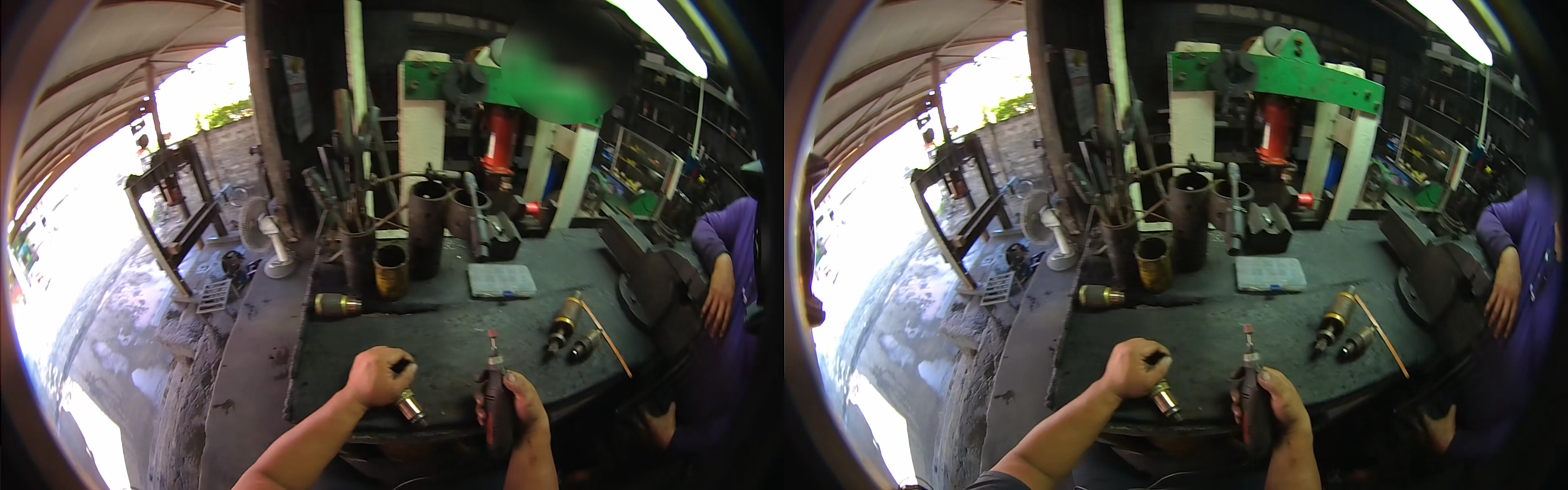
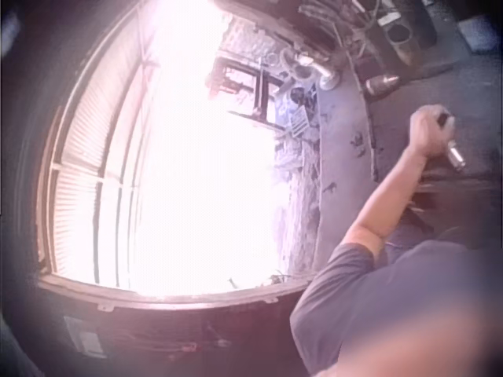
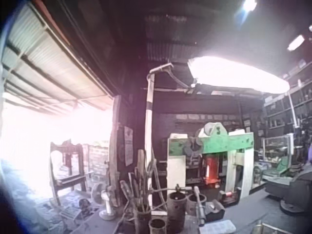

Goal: The person uses a handheld rotary tool to grind the surface of a small cylindrical metal part held in the left hand. The person repeatedly rotates the part and applies the tool to different areas while another person stands nearby.

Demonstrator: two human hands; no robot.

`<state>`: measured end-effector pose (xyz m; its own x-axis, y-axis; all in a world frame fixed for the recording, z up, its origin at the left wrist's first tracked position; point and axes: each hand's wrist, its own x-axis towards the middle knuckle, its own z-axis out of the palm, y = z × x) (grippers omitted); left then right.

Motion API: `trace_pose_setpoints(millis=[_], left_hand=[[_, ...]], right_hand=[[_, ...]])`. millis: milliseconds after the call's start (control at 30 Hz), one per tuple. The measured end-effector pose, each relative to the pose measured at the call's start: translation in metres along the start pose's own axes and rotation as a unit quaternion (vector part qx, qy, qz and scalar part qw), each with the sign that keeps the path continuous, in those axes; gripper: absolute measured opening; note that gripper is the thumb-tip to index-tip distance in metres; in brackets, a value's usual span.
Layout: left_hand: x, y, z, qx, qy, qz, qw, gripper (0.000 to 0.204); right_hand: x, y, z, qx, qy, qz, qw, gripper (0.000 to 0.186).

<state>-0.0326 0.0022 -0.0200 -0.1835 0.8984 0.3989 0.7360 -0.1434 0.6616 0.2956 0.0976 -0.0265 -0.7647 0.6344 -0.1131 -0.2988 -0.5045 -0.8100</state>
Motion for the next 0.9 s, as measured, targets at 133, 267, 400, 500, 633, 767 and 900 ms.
trace_pose_setpoints(millis=[133, 267, 400, 500, 633, 767, 900], left_hand=[[0.001, 0.004, 0.001, -0.01, 0.02, 0.038, 0.999, 0.017], [0.0, 0.009, -0.001, -0.008, 0.012, 0.019, 1.0, 0.016], [0.005, 0.029, -0.015, -0.011, 0.091, 0.08, 0.993, 0.022], [0.004, 0.054, -0.028, -0.343, 0.102, -0.092, 0.929, 0.032], [0.021, 0.056, -0.029, -0.84, 0.029, -0.01, 0.541, 0.052], [0.039, 0.029, 0.011, -0.76, 0.019, -0.073, 0.646, 0.045], [0.039, 0.009, 0.023, -0.811, 0.084, -0.148, 0.56, 0.039]], right_hand=[[-0.002, -0.008, 0.011, 0.007, 0.007, 0.007, 1.0, 0.072], [-0.002, -0.01, 0.014, 0.037, -0.019, -0.009, 0.999, 0.069], [-0.001, -0.008, 0.009, 0.057, -0.006, -0.015, 0.998, 0.069], [0.001, -0.006, 0.006, 0.061, -0.014, -0.014, 0.998, 0.068], [0.002, -0.004, 0.007, 0.065, 0.003, -0.018, 0.998, 0.067], [-0.002, -0.006, 0.01, 0.044, 0.008, -0.031, 0.999, 0.065], [-0.003, -0.008, 0.011, 0.022, 0.01, -0.028, 0.999, 0.064]])
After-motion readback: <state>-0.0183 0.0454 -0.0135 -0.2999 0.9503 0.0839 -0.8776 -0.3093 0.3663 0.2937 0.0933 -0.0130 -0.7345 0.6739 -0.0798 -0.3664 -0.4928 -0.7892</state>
